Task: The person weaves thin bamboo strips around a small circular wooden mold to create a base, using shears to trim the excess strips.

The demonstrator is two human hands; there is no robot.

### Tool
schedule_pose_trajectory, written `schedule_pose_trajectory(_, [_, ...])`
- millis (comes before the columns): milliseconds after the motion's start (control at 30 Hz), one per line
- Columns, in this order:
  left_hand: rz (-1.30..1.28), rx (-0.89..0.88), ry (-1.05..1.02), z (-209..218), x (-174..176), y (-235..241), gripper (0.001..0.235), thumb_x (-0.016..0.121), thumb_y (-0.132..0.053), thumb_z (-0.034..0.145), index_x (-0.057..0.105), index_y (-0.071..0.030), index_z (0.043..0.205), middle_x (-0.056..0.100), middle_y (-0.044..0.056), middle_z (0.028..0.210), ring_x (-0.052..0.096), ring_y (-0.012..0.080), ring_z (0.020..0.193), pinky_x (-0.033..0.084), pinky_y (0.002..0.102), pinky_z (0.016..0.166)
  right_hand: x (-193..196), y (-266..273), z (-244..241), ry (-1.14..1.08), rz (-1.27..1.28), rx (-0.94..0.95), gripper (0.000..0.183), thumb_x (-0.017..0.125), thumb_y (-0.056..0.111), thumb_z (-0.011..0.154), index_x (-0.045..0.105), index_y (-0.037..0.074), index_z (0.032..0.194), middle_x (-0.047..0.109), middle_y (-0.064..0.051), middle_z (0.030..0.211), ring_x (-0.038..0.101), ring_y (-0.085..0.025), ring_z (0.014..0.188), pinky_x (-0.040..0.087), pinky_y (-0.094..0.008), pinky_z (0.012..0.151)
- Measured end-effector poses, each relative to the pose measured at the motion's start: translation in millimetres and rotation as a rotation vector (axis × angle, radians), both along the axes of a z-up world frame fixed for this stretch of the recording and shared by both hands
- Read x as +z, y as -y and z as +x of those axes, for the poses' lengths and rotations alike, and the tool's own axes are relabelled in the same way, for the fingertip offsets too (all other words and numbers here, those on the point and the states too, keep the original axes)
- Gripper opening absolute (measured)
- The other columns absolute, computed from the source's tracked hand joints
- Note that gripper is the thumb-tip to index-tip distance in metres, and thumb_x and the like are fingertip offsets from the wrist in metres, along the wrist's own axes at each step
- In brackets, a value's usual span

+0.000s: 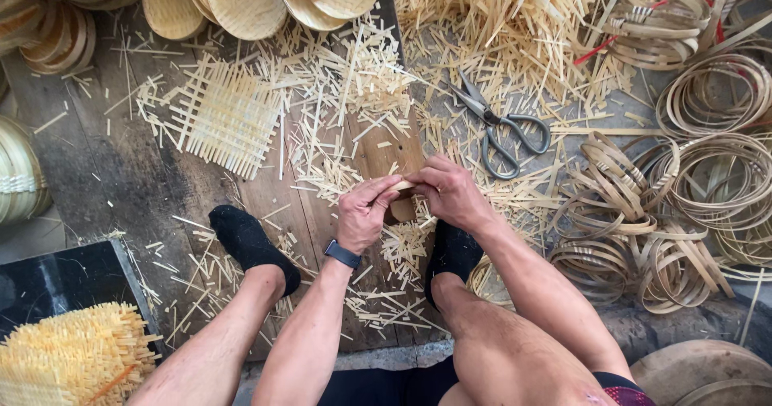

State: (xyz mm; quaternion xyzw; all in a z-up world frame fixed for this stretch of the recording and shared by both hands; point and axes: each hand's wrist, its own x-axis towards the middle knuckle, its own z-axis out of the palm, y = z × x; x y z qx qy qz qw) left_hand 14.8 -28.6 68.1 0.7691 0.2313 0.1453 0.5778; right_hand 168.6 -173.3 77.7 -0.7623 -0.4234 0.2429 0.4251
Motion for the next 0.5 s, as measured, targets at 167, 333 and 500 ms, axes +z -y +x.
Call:
schedule_pose_trajectory(167, [0.050,0.049,-0.035,3,-2,4,0.021,0.075,-0.015,0.095,0.077,-0.008,0.115,0.080,0.010,0.105,0.077,0.0195,0.095,0.059,0.030,0.083,-9,3,1,-0.006,0.035,-0.031,0.019,0.075,0.004,0.087,0.076,0.005,0.106,0.069,-0.010,0.094,0.070,-0.026,0.089,0.058,-0.036,0.077])
schedule_pose_trajectory(333, [-0.302,0.283,-0.242,9,-25,-6,0.038,0.069,-0.029,0.094,0.071,-0.009,0.127,0.079,0.008,0.103,0.076,0.0164,0.088,0.062,0.029,0.073,-7,0,-18,-0.357,-0.303,-0.247,0.061,0.081,0.033,0.085,0.055,-0.005,0.126,0.066,-0.016,0.099,0.069,-0.023,0.087,0.061,-0.036,0.071])
schedule_pose_trajectory(500, [-0.201,0.374,0.020,20,-37,26,0.048,0.057,-0.047,0.109,0.070,-0.008,0.131,0.079,0.010,0.109,0.072,0.0150,0.096,0.058,0.029,0.082,-21,-16,-47,-0.466,-0.425,-0.346,0.062,0.081,0.039,0.082,0.053,-0.003,0.118,0.071,-0.016,0.089,0.073,-0.021,0.077,0.060,-0.035,0.067])
